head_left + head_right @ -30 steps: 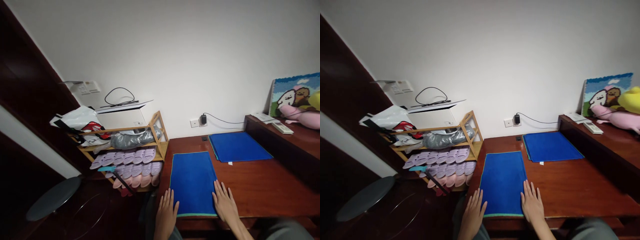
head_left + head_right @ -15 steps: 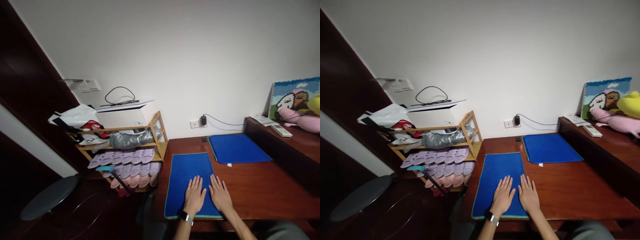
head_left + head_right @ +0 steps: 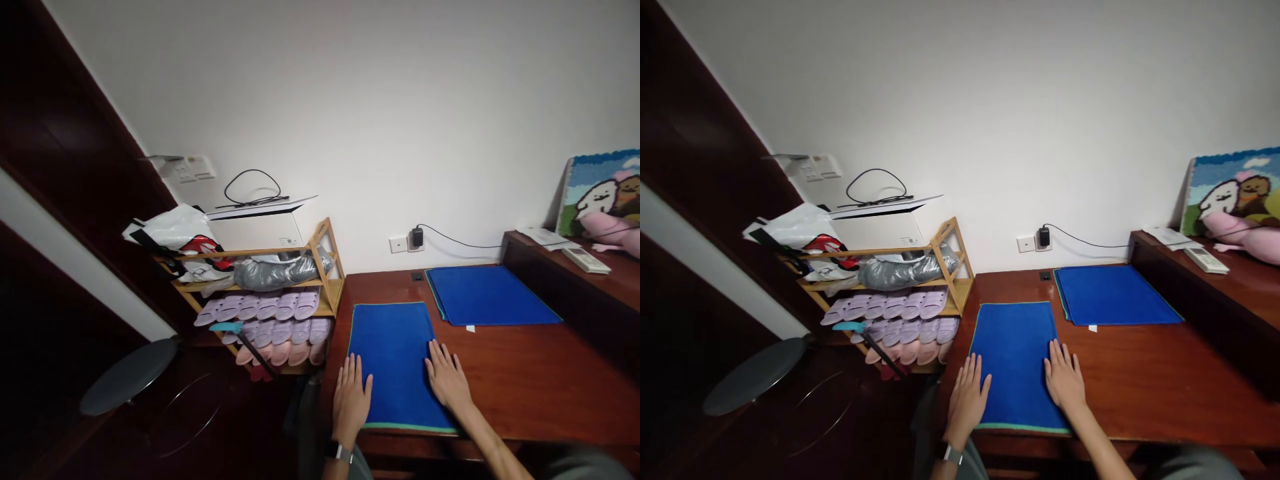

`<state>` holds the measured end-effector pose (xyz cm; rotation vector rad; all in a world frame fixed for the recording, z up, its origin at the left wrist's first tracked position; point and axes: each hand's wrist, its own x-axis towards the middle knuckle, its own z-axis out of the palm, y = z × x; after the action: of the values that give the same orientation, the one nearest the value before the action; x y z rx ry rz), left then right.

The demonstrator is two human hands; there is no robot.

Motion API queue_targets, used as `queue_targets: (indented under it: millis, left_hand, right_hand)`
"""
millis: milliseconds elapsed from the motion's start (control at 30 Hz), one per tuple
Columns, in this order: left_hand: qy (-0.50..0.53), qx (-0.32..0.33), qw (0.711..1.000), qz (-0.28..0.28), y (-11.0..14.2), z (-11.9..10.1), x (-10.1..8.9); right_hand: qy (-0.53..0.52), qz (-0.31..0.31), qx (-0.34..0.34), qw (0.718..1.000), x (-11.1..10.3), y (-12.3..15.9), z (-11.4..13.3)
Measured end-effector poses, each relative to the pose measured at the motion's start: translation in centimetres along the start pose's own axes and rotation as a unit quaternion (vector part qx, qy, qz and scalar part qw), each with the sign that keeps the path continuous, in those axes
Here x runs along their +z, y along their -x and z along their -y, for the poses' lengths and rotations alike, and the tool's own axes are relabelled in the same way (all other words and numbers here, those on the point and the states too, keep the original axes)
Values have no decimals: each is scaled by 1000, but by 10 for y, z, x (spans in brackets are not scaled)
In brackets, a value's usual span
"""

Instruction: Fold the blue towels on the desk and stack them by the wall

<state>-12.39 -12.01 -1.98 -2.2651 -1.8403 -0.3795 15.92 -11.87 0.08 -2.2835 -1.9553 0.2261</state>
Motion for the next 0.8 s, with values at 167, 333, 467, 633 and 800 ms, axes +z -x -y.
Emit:
queue_targets:
  millis: [167, 333, 467, 633, 800]
  left_hand:
    - [-1, 4, 1000, -18, 4, 5, 3]
    - [18, 37, 999, -32, -14, -12, -12]
    - [76, 109, 991, 1, -57, -67, -17]
    - [115, 127, 982, 81, -95, -112, 2]
    - [79, 65, 990, 96, -99, -54, 11]
  right_hand:
    - [8, 3, -11, 1000, -2, -27, 1]
    - [-2, 9, -14, 1000, 8, -34, -3]
    - [-3, 13, -11, 1000, 9, -34, -3]
    - [0, 23, -7, 1000, 3, -34, -1]
    - [12, 21, -6, 1000, 1, -32, 0]
